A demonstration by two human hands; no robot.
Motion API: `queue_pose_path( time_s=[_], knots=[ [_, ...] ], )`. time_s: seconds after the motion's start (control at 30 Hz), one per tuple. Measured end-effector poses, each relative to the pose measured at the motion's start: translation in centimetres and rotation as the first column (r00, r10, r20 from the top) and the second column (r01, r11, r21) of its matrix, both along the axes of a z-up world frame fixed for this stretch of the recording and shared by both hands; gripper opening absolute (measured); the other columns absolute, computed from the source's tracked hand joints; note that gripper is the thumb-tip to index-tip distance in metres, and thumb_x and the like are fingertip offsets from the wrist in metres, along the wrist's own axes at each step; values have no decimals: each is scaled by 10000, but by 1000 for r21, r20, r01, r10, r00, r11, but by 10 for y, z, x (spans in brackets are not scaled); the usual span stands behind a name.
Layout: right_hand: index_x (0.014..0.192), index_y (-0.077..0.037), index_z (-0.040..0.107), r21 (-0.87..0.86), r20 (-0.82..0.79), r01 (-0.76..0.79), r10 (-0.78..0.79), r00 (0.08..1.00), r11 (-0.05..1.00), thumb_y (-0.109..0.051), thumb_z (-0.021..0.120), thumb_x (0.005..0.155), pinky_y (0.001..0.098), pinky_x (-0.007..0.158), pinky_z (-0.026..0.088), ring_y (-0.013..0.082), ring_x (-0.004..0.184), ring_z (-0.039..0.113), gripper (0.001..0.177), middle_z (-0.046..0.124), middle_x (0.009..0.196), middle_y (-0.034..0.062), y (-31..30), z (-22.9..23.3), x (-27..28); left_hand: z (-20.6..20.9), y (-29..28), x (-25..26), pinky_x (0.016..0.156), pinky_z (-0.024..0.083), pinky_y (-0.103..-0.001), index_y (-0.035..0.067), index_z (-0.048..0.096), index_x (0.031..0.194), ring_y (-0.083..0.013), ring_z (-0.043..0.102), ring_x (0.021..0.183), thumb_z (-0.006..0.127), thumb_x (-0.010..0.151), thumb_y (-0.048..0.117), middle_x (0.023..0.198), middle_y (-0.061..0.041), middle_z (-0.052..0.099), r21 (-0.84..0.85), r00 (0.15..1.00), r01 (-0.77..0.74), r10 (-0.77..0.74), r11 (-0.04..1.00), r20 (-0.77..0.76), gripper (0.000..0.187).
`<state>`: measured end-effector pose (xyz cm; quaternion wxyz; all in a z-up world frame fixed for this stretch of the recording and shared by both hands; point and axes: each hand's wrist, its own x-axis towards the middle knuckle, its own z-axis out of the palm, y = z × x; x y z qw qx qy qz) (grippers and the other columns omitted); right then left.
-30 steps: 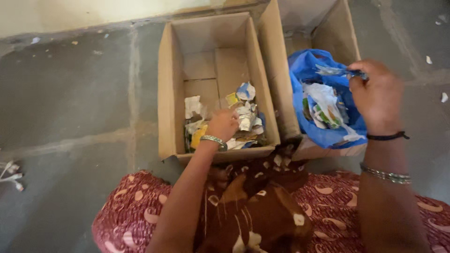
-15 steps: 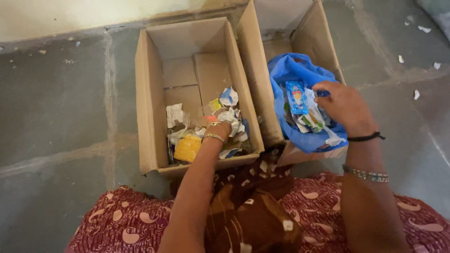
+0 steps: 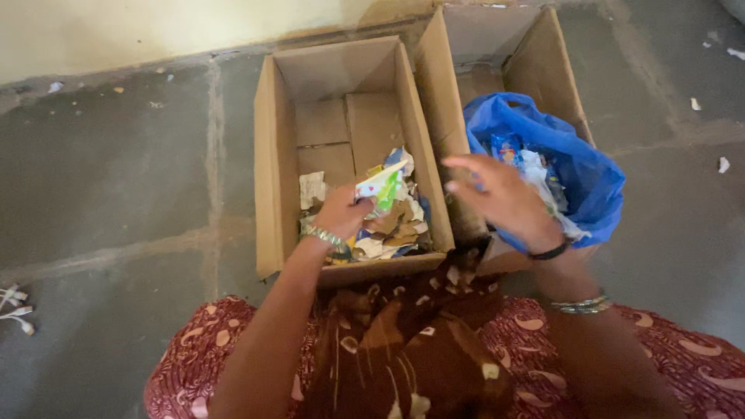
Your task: The person sits on the floor and sorts small pieces of paper and plastic waste from a cardboard box into a blue plastic bag. They pick up items one by one, briefly inspect them, and place them into the bag.
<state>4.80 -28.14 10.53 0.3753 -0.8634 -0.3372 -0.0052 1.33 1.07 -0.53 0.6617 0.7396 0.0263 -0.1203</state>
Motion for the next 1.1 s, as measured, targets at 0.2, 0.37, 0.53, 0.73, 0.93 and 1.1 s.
queue_pose_path(
  time_s=[0.2,0.37,0.53,0.73,0.93,1.1],
  knots=[
    [1345,-61,582,275,75,-157,142,987,948,-108,722,950,365,892,547,258,1087,658,421,658,1254,146,48,-30,-26,8,-20,-39,606,598,-302,37,694,1107,-117,701,680,612,942,146,863,-98,744,65,999,46,-48,997,25,214],
    [1160,-117,731,-8,102,237,-235,967,971,-63,701,982,325,689,552,200,778,710,188,761,1006,102,0,-35,16,-40,-13,-22,737,574,-383,62,732,995,-267,716,797,661,889,192,956,-142,740,353,939,-139,10,925,343,181],
    [1262,-75,693,-27,261,396,-375,889,918,-146,726,1015,365,832,554,249,987,716,259,723,1121,146,-101,-36,55,-105,-7,10,907,540,-477,122,742,1066,-385,693,1009,663,884,279,1076,-195,733,716,975,-3,-158,698,158,253],
    [1250,-50,708,-286,386,402,-279,879,870,-236,796,876,432,939,507,371,1094,652,428,695,1189,219,-117,-48,67,-138,-38,42,964,475,-566,206,594,1307,-441,552,1223,688,829,453,1348,-190,571,917,962,216,-235,334,-141,547],
    [1241,-81,691,-289,-23,324,-345,938,901,-267,708,890,410,862,524,322,963,679,398,719,1140,145,-82,-31,56,-156,-55,66,1002,497,-489,204,635,1276,-340,636,1169,592,926,327,1283,-153,642,821,917,343,-354,457,-186,374],
    [1230,-50,681,-208,23,199,-198,980,958,-253,706,924,414,882,524,326,1029,682,368,719,1167,161,-63,-19,44,-151,-45,54,928,549,-496,76,744,1068,-332,705,1078,536,964,154,1147,-171,737,965,819,222,-564,137,-108,245]
  ],
)
